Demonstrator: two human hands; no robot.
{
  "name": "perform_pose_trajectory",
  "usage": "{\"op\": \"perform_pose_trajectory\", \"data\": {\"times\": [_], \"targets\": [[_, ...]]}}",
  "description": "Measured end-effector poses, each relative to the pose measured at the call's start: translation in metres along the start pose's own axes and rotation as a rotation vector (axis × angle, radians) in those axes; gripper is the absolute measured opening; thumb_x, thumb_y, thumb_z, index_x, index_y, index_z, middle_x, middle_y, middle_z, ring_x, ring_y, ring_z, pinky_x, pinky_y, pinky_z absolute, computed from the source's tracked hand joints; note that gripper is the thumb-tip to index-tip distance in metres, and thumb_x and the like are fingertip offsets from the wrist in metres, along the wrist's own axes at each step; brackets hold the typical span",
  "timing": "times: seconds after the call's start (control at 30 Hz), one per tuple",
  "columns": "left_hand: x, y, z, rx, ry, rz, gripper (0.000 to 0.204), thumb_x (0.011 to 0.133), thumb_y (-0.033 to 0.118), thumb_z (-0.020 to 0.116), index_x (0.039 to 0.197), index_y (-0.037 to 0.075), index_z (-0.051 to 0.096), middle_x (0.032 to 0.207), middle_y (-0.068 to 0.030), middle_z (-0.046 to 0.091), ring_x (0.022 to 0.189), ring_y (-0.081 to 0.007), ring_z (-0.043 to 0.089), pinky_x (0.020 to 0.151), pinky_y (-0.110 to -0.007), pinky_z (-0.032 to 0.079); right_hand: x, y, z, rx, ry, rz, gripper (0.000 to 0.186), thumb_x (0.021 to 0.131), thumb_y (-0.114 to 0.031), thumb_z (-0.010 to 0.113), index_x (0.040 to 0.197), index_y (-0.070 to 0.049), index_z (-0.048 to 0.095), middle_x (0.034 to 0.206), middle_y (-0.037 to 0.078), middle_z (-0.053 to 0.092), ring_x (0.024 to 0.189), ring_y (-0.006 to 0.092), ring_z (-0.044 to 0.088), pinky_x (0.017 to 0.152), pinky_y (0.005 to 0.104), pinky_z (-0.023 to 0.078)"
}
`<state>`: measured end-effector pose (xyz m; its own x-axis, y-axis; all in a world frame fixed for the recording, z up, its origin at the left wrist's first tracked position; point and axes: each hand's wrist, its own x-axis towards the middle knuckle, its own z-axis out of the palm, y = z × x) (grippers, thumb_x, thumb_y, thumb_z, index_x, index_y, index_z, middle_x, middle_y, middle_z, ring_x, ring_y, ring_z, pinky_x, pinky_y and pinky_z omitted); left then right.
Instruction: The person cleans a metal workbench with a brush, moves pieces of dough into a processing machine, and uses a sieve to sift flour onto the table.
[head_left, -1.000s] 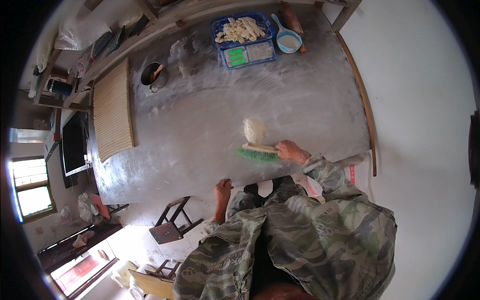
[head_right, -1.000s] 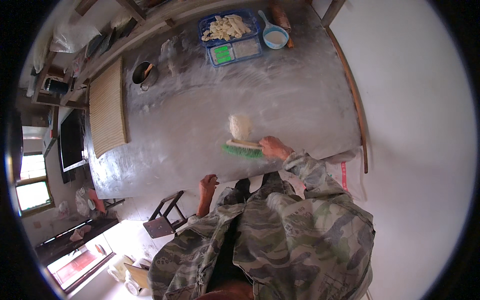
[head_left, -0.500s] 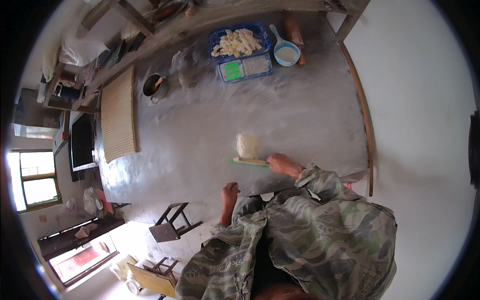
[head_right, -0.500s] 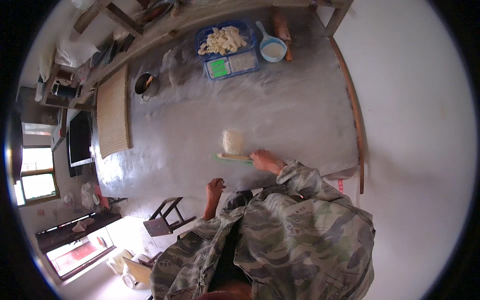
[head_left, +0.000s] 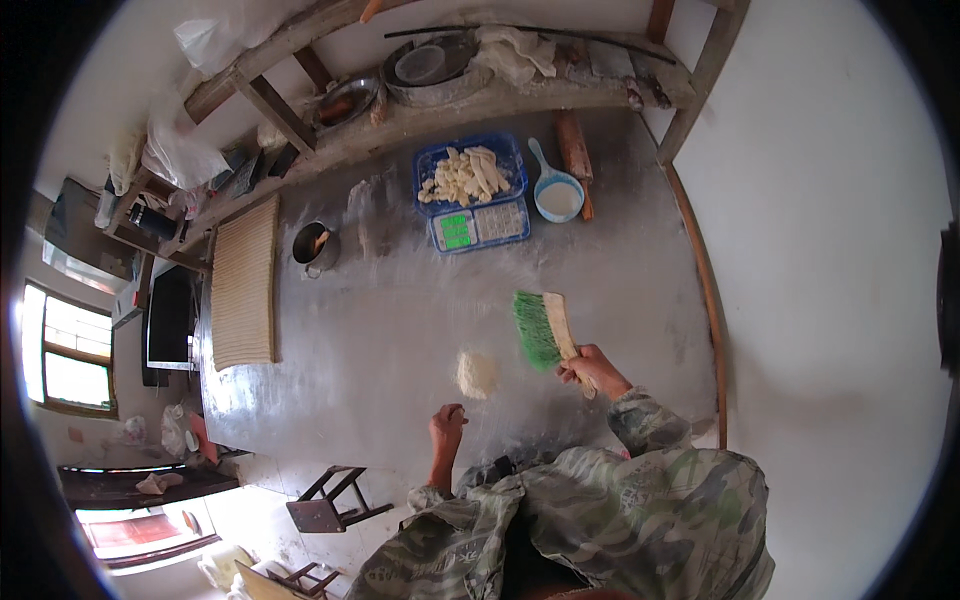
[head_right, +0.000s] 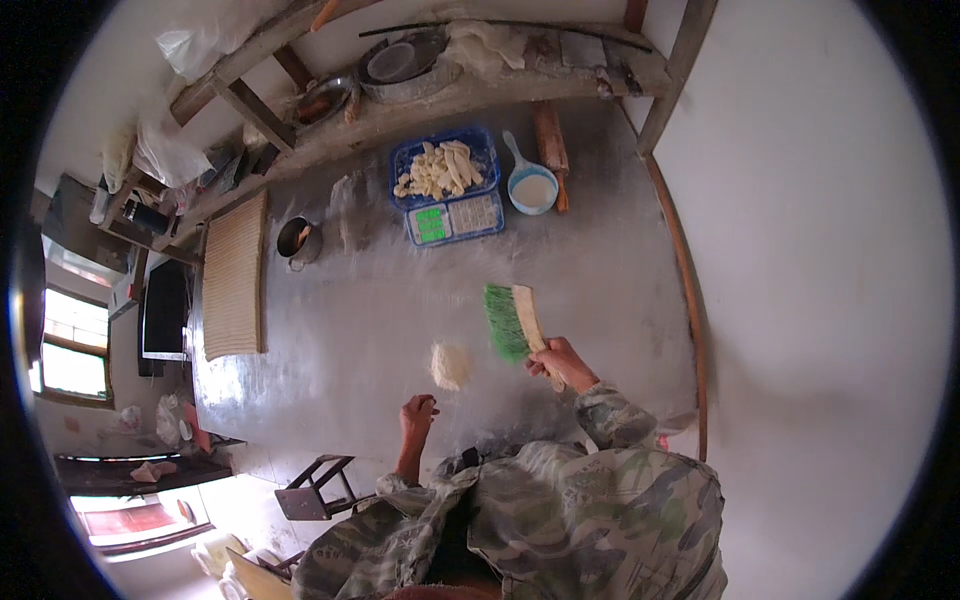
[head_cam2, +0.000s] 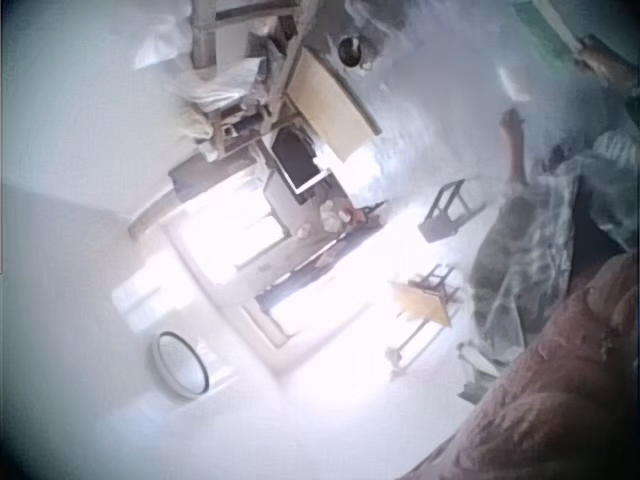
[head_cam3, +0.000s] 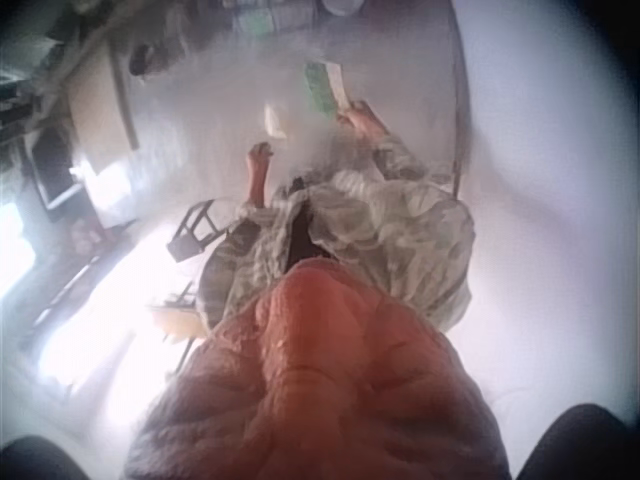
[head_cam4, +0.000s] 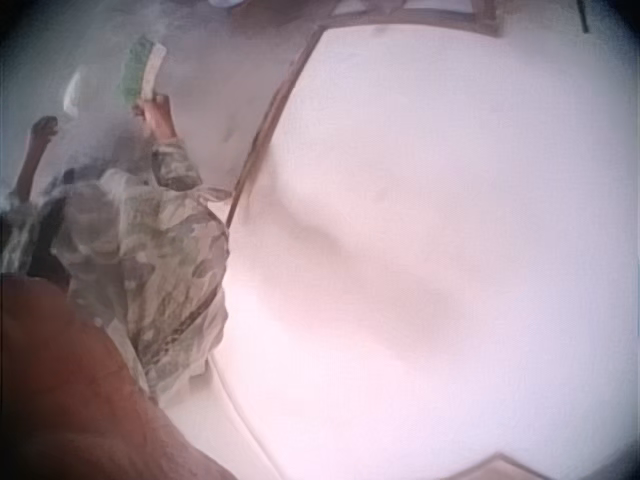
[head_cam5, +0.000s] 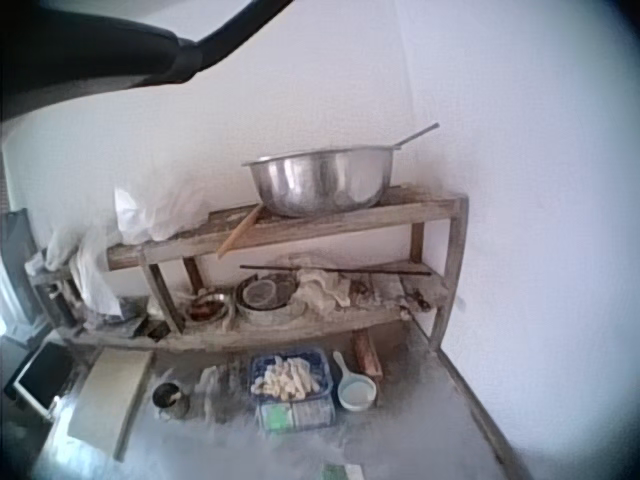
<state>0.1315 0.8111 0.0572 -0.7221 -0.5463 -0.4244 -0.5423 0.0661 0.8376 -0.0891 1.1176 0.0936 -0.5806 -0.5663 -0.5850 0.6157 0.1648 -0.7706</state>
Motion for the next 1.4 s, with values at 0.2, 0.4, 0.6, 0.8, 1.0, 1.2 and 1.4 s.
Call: {"op": "perform_pose_trajectory", "data": {"times": [0.2,0.4,0.6,0.8,1.0,1.2,1.4], "targets": [[0.028,0.026,0.021,0.038,-0.007,0.063,0.023,0.085,0.013,0.058,0.097,-0.005,0.067,0.082,-0.0121,0.070,0.069,-0.0201,0.070,0.062,-0.030,0.053,0.015,0.021,-0.057,0.189,-0.041,0.026,0.030,0.085,-0.019,0.065,0.103,0.004,0.061,0.084,0.009,0.067,0.073,0.0164,0.067,0.060,0.0284,0.051],[0.049,0.034,0.031,0.058,-0.010,-0.005,0.024,0.086,0.014,0.058,0.099,-0.003,0.068,0.082,-0.0113,0.070,0.070,-0.0201,0.071,0.064,-0.030,0.054,0.046,0.013,-0.127,-0.902,0.325,-0.038,0.027,0.079,-0.024,0.067,0.090,0.000,0.066,0.079,0.015,0.064,0.072,0.0274,0.065,0.065,0.0399,0.051],[0.106,0.081,0.019,0.171,0.044,0.151,0.022,0.087,0.014,0.055,0.097,0.000,0.068,0.077,-0.0115,0.069,0.071,-0.0190,0.070,0.066,-0.030,0.053,0.097,-0.041,-0.140,-1.034,0.606,-0.443,0.030,0.079,-0.027,0.063,0.096,-0.002,0.066,0.094,0.019,0.066,0.085,0.0377,0.062,0.074,0.0481,0.050],[0.206,0.264,-0.009,0.237,0.176,0.476,0.021,0.090,0.014,0.052,0.096,0.001,0.068,0.076,-0.0117,0.067,0.071,-0.0177,0.067,0.066,-0.030,0.050,0.130,-0.018,-0.091,-1.071,0.660,-0.514,0.034,0.084,-0.020,0.059,0.113,-0.003,0.059,0.107,0.019,0.063,0.098,0.0377,0.060,0.082,0.0483,0.049],[0.299,0.435,0.003,0.402,0.329,0.899,0.018,0.088,0.017,0.059,0.095,0.003,0.067,0.077,-0.0139,0.066,0.069,-0.0258,0.067,0.063,-0.034,0.050,0.111,0.025,-0.087,-1.144,0.727,-0.635,0.040,0.087,-0.015,0.055,0.122,0.003,0.051,0.128,0.022,0.051,0.119,0.0404,0.048,0.096,0.0490,0.042],[0.382,0.535,0.033,0.706,0.482,0.968,0.027,0.082,0.025,0.066,0.100,0.004,0.066,0.099,-0.0159,0.063,0.088,-0.0325,0.064,0.075,-0.044,0.051,0.111,0.031,-0.081,-1.204,0.722,-0.543,0.042,0.094,-0.019,0.046,0.128,0.005,0.047,0.137,0.022,0.046,0.128,0.0391,0.042,0.101,0.0502,0.035],[0.431,0.571,0.071,0.982,0.563,0.787,0.055,0.075,0.042,0.072,0.117,0.008,0.060,0.119,-0.0197,0.058,0.112,-0.0377,0.055,0.089,-0.047,0.048,0.110,0.027,-0.087,-1.216,0.721,-0.516,0.043,0.092,-0.017,0.046,0.130,0.004,0.045,0.139,0.022,0.044,0.129,0.0403,0.041,0.100,0.0519,0.034]]}}
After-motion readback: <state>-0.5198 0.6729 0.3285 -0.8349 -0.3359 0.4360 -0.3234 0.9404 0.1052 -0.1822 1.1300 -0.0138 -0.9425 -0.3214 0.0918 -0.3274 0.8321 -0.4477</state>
